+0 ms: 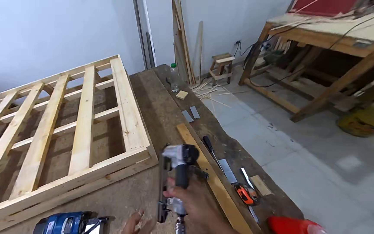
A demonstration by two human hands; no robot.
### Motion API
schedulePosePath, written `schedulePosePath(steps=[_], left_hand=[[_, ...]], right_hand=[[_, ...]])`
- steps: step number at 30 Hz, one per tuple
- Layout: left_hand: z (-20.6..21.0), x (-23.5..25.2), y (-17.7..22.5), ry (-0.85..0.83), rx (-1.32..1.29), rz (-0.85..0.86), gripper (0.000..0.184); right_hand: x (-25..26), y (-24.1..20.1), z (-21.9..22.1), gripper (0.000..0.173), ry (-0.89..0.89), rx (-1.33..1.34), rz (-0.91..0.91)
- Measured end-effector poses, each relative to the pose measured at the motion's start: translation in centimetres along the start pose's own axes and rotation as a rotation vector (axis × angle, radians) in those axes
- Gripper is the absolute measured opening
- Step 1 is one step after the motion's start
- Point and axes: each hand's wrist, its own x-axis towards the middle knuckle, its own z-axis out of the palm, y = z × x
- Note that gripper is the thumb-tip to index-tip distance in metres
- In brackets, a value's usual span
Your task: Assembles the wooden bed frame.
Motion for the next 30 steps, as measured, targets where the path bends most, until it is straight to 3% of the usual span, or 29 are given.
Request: schedulePosePath(steps=[3, 6, 8, 10, 16, 20, 30], left_hand=[[6.0, 3.0, -4.1, -0.155, -0.233, -0.368, 0.079], [10.4, 5.9, -5.5, -0.296, -0.788, -0.564, 0.097], [11.8, 8.6, -4.4, -0.305, -1.017, -0.77, 0.085], [13.1, 11.3, -3.8, -0.211, -0.911, -0.931, 0.066], [16.1, 13.1, -5.0, 0.023, -0.511, -0.738, 0.047], [16.6, 13.4, -5.0, 0.143, -0.49, -0.718, 0.046], [15.8, 14.4, -5.2, 0.191, -0.454, -0.77, 0.043]], right_hand=[[3.5, -1.4, -4.9, 0.051, -0.014, 0.16, 0.104], [7.3, -2.0, -7.9, 0.05, -0.174, 0.196, 0.145], [9.9, -1.5, -9.2, 0.045, -0.273, 0.207, 0.129], [12.0, -0.7, -10.0, 0.04, -0.342, 0.243, 0.101], [18.6, 1.0, -11.3, 0.041, -0.425, 0.441, 0.19], [21.0, 1.4, -10.5, 0.04, -0.57, 0.519, 0.247], [22.5, 1.0, -8.7, 0.035, -0.582, 0.504, 0.322]])
